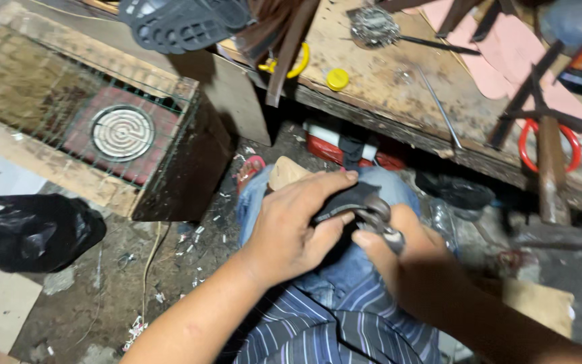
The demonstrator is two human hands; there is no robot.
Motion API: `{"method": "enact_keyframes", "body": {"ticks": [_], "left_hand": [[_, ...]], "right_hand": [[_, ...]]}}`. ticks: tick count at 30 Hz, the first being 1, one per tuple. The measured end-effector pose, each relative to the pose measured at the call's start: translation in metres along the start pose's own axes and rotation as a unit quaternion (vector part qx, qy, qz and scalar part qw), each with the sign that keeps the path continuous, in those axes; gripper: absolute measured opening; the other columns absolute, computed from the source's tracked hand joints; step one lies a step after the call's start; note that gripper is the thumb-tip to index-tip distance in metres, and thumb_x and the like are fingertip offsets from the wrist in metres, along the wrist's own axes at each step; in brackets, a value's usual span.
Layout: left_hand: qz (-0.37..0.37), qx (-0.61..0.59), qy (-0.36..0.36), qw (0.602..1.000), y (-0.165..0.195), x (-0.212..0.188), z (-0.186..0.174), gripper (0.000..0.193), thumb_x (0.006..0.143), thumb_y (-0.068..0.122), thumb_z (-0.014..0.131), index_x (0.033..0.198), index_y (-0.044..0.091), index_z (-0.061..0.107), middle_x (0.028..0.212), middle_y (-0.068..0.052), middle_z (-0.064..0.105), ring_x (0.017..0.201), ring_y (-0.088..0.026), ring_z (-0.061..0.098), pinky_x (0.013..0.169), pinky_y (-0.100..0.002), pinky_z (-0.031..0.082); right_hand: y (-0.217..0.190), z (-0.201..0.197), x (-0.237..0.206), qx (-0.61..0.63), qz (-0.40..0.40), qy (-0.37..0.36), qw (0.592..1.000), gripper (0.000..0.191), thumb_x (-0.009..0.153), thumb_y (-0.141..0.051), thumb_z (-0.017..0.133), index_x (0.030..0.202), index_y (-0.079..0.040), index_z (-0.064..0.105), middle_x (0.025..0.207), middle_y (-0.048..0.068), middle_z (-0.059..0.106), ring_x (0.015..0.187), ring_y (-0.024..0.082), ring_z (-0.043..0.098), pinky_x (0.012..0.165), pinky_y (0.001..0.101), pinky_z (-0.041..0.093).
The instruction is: The person sits on the floor of a shoemaking workshop and fits an insole into a shoe upper, pressing it into place. They use pincers to grip and tuck the material, then hammer the sole edge to secure it, turning the shoe over to work on different sides.
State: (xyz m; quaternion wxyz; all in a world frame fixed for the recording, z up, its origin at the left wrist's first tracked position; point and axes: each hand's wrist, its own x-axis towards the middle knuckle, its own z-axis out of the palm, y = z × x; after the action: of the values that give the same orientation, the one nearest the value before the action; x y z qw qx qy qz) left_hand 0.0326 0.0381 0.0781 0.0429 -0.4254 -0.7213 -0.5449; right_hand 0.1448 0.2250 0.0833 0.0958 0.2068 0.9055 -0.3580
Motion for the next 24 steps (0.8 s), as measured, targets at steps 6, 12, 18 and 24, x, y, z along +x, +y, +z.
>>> {"method": "enact_keyframes", "body": {"ticks": [6, 12, 18, 24], "left_hand": [[0.022, 0.037, 0.015, 0.999, -0.024, 0.012, -0.027, 0.04, 0.095, 0.004, 0.071, 0.133, 0.003, 0.059, 0.136, -0.017, 0.065, 0.127, -0.036, 0.067, 0.109, -0.039, 0.054], [-0.017, -0.059, 0.026, 0.998, -0.039, 0.013, -0.047, 0.042, 0.098, -0.002, 0.059, 0.139, 0.0, 0.054, 0.145, -0.021, 0.058, 0.129, -0.033, 0.066, 0.11, -0.036, 0.054], [-0.147, -0.142, 0.131, 0.97, -0.056, 0.016, -0.039, 0.026, 0.099, 0.001, 0.055, 0.125, 0.0, 0.061, 0.133, -0.016, 0.07, 0.097, -0.017, 0.072, 0.091, -0.03, 0.059], [-0.103, -0.079, 0.176, 0.976, -0.058, 0.017, -0.042, 0.02, 0.102, 0.001, 0.054, 0.12, -0.001, 0.063, 0.124, -0.014, 0.074, 0.11, -0.019, 0.072, 0.101, -0.032, 0.058]], "right_hand": [[-0.028, 0.033, 0.054, 0.058, -0.166, 0.085, 0.981, 0.04, 0.093, -0.04, 0.067, 0.111, -0.007, 0.054, 0.085, 0.022, 0.07, 0.082, 0.046, 0.069, 0.067, 0.0516, 0.053], [-0.029, 0.049, 0.089, 0.05, -0.228, 0.103, 0.967, 0.046, 0.095, -0.04, 0.067, 0.116, -0.003, 0.051, 0.087, 0.025, 0.069, 0.083, 0.049, 0.068, 0.066, 0.0535, 0.052], [-0.051, 0.076, 0.114, 0.036, -0.313, 0.177, 0.932, 0.042, 0.098, -0.035, 0.069, 0.114, -0.003, 0.047, 0.091, 0.026, 0.069, 0.085, 0.05, 0.067, 0.07, 0.0568, 0.051], [-0.089, 0.042, 0.064, -0.049, -0.214, 0.05, 0.974, 0.037, 0.096, -0.026, 0.063, 0.114, -0.002, 0.043, 0.081, 0.028, 0.066, 0.075, 0.051, 0.065, 0.066, 0.0605, 0.049]]}}
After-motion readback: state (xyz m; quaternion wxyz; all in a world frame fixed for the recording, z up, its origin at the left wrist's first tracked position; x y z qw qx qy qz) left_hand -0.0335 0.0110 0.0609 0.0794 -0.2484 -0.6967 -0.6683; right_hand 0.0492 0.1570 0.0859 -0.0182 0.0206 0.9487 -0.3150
